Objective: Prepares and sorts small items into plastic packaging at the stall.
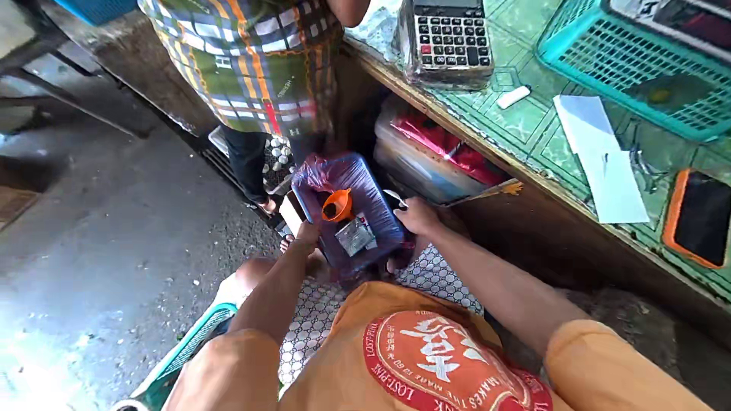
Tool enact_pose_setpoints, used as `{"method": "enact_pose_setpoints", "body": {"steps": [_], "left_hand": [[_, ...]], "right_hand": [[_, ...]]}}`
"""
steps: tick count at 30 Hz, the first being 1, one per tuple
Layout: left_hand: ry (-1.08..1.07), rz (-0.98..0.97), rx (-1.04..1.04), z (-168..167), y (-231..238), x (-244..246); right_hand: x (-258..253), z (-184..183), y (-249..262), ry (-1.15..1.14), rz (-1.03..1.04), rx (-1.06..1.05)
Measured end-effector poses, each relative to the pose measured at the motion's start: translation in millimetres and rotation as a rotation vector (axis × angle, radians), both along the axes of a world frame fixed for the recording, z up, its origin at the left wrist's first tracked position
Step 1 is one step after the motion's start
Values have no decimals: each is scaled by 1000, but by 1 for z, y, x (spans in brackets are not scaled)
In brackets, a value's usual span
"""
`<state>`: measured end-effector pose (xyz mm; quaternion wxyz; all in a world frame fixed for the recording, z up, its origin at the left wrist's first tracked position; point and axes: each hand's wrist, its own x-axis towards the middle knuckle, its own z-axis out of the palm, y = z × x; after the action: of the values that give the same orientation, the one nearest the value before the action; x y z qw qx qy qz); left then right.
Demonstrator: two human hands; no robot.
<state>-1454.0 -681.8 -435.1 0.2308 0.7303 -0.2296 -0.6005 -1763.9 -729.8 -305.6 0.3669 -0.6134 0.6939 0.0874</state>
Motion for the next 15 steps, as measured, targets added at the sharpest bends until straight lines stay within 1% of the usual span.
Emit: {"method": "enact_pose_setpoints", "body": {"steps": [2,4,6,8,10,12,14,15], "left_hand": [[-148,-63,51,-34,-5,0],[-245,-130,112,-57,-7,-3],[-271,-162,162,-68,-17,-9],[-263,-149,201,-78,-24,-17],[-258,-160,229,-81,-25,-26],[-276,-190,233,-75,-32,-24],[-253,-217,219,-63,-40,-5],[-206,-220,211,-52,-46,9]], "right_hand": [[9,2,5,-90,-42,21],[7,12,17,-168,-76,36],[-5,18,29,-264,-150,9],[-20,21,40,-340,-234,-19],[-37,26,51,-376,-320,-33],[-54,34,55,-381,-388,-70],[-71,39,59,-373,-443,-100],[-79,40,58,-374,-471,-107]]}}
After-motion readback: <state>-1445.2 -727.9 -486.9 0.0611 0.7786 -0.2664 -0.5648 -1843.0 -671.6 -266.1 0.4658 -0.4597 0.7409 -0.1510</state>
